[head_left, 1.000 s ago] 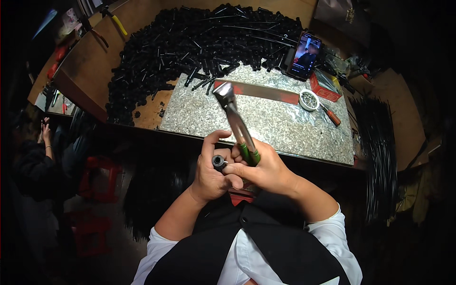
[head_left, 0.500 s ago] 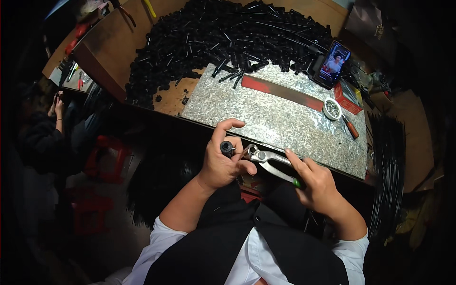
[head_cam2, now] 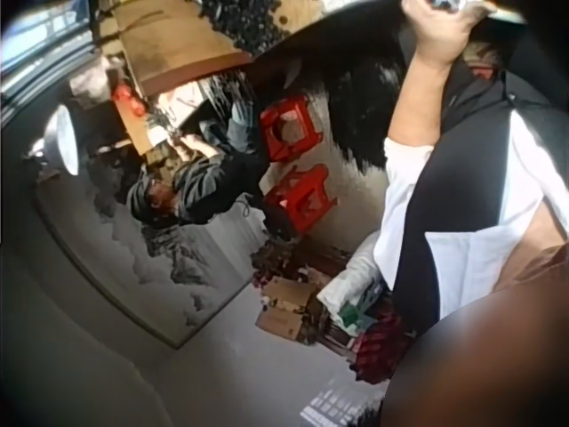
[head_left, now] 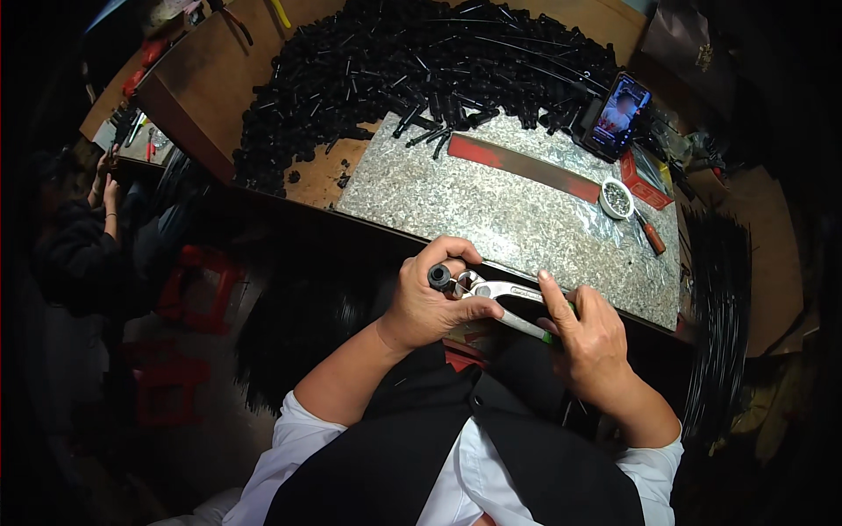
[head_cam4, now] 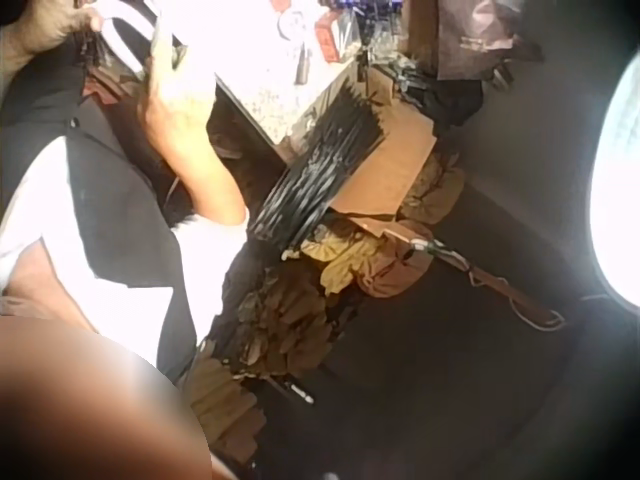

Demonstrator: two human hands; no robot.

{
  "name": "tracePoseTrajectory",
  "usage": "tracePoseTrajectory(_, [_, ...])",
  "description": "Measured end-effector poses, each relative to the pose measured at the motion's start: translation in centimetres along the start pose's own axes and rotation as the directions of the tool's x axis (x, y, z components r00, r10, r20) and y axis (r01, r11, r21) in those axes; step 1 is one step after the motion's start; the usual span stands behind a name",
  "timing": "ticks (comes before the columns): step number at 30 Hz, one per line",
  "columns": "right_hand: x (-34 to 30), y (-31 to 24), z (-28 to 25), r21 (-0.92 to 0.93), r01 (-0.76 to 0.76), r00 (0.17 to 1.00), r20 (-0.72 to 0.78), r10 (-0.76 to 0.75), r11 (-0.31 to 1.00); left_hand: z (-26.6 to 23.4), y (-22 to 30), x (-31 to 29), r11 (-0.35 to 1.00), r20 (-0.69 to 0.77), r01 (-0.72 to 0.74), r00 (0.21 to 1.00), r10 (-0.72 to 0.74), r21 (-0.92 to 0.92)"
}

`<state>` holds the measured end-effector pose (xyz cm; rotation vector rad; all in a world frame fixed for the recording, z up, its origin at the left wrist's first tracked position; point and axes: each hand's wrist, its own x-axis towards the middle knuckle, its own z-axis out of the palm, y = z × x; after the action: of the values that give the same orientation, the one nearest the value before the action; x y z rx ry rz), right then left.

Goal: The recorder bundles black plastic rods into a plastic hub and uses pliers to crimp or secure them.

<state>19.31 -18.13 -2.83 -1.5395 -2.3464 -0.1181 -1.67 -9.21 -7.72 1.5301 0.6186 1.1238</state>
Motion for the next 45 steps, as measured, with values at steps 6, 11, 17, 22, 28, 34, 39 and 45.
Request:
tracePoseTrajectory(6, [0.1,0.2,-0.3,-0.097,0.016,1.000,-0.014,-0.017,0.995,0.2,0.1,-0.2,0.999,0.017,0.041,0.999,-0.041,-0.020])
tracePoseTrajectory(11, [0.0,0.7,-0.4,-0.154,0.058,0.998,-0.012,-0.061,0.986,0.4,0.0,-0.3,1.000,0.023,0.027,0.999,-0.027,0.010])
tracePoseTrajectory(17, [0.1,0.9,-0.9,-0.218,0.121,0.992,-0.003,-0.124,0.968,0.6,-0.3,-0.2,1.000,0.010,0.017,1.000,-0.017,-0.003])
tracePoseTrajectory(22, [0.2,0.6,-1.1,-0.039,0.044,0.997,0.066,-0.042,0.998,0.3,-0.5,-0.1,0.993,0.032,-0.032,0.999,0.028,0.117])
tracePoseTrajectory(28, [0.0,1.0,-0.3,-0.034,0.040,0.999,0.013,-0.040,0.999,0.5,-0.6,0.1,1.000,-0.021,0.018,1.000,-0.018,-0.002])
tracePoseTrajectory(34, [0.1,1.2,-1.4,-0.020,0.020,1.000,0.022,-0.020,1.000,-0.3,-1.3,0.4,0.999,0.044,-0.040,0.998,0.040,-0.004])
tracePoseTrajectory(39, [-0.6,1.0,-2.4,-0.026,0.039,0.997,0.063,-0.038,0.999,-0.1,-1.0,0.6,1.000,0.058,-0.016,0.998,0.017,-0.017])
tracePoseTrajectory(45, [-0.5,0.9,-2.7,-0.055,0.082,0.991,0.109,-0.075,0.995,-0.2,-0.5,0.6,0.998,0.140,-0.044,0.989,0.038,0.042])
